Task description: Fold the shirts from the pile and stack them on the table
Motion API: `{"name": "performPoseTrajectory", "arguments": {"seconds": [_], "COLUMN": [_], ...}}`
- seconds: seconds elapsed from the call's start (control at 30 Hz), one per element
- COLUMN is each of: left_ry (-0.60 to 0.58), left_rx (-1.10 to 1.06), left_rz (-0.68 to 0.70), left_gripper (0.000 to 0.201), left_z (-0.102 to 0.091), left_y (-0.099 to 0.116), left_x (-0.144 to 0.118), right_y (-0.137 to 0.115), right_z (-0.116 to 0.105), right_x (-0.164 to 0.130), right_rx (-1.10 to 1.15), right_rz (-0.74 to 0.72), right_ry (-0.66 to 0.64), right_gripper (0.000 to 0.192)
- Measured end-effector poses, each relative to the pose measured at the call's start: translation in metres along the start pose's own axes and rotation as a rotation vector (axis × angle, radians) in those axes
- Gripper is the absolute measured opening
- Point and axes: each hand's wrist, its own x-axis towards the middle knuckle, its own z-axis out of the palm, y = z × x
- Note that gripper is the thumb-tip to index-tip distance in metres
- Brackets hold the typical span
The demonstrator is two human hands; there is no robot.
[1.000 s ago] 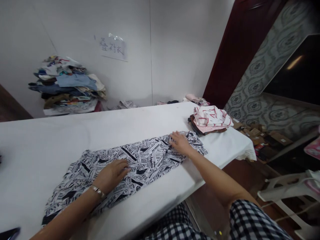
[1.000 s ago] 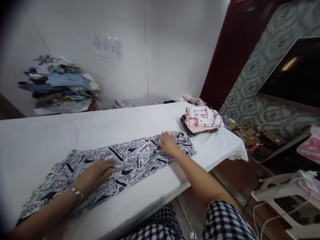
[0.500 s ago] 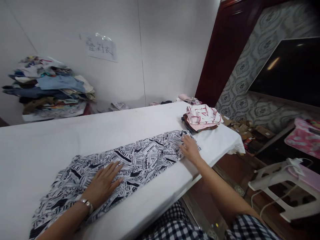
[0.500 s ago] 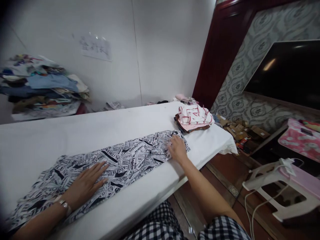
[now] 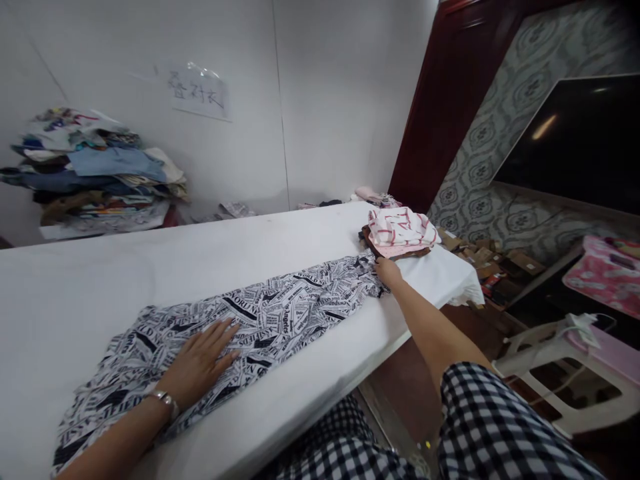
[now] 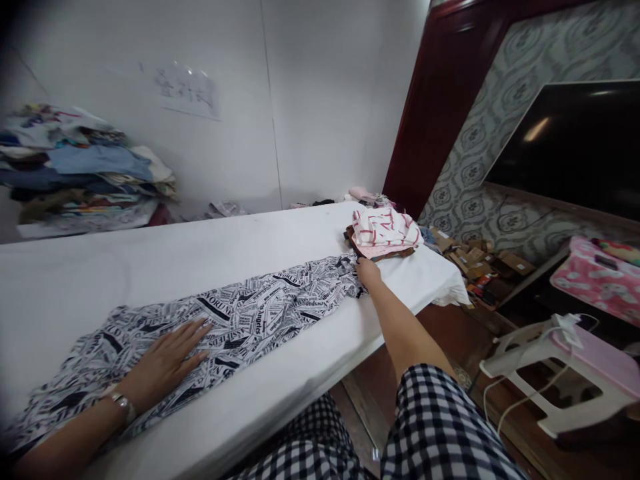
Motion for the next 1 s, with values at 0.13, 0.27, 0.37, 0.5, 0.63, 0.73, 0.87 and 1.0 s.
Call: {"name": "performPoseTrajectory", "arguments": {"seconds": [0.13, 0.27, 0.37, 0.5, 0.63, 0.73, 0.87, 1.0], "left_ry": [0.02, 0.039, 0.039, 0.029, -0.019, -0.046, -0.116, -0.202], "left_rx": [0.013, 0.009, -0.008, -0.049, -0.056, -0.059, -0.104, -0.171], "left_rz": [0.028, 0.02, 0.002, 0.0, -0.006, -0.025, -0.093, -0.158], "left_gripper": [0.055, 0.057, 0.058, 0.057, 0.058, 0.056, 0.055, 0.052], "left_z": [0.002, 0.003, 0.003, 0.001, -0.003, -0.007, -0.02, -0.039], "left_y": [-0.001, -0.002, -0.002, -0.001, 0.0, 0.004, 0.019, 0.039], "left_x": [-0.001, -0.001, -0.001, -0.001, 0.0, 0.002, 0.005, 0.002], "right_y": [0.019, 0.017, 0.005, -0.002, 0.013, 0.018, -0.016, -0.089], "right_z": [-0.001, -0.004, -0.006, 0.007, 0.025, 0.028, 0.019, 0.008], "right_x": [-0.002, -0.011, -0.027, -0.058, -0.075, -0.076, -0.084, -0.103], "right_rx": [-0.021, -0.029, 0.018, 0.231, 0.186, 0.131, 0.119, 0.235], "right_rz": [-0.029, -0.04, -0.185, -0.608, -0.665, -0.576, -0.592, -0.819], "right_ry": [0.017, 0.066, 0.162, 0.209, -0.058, -0.101, 0.028, 0.071], "right_gripper": [0.024, 0.029, 0.036, 0.047, 0.05, 0.051, 0.054, 0.055]}}
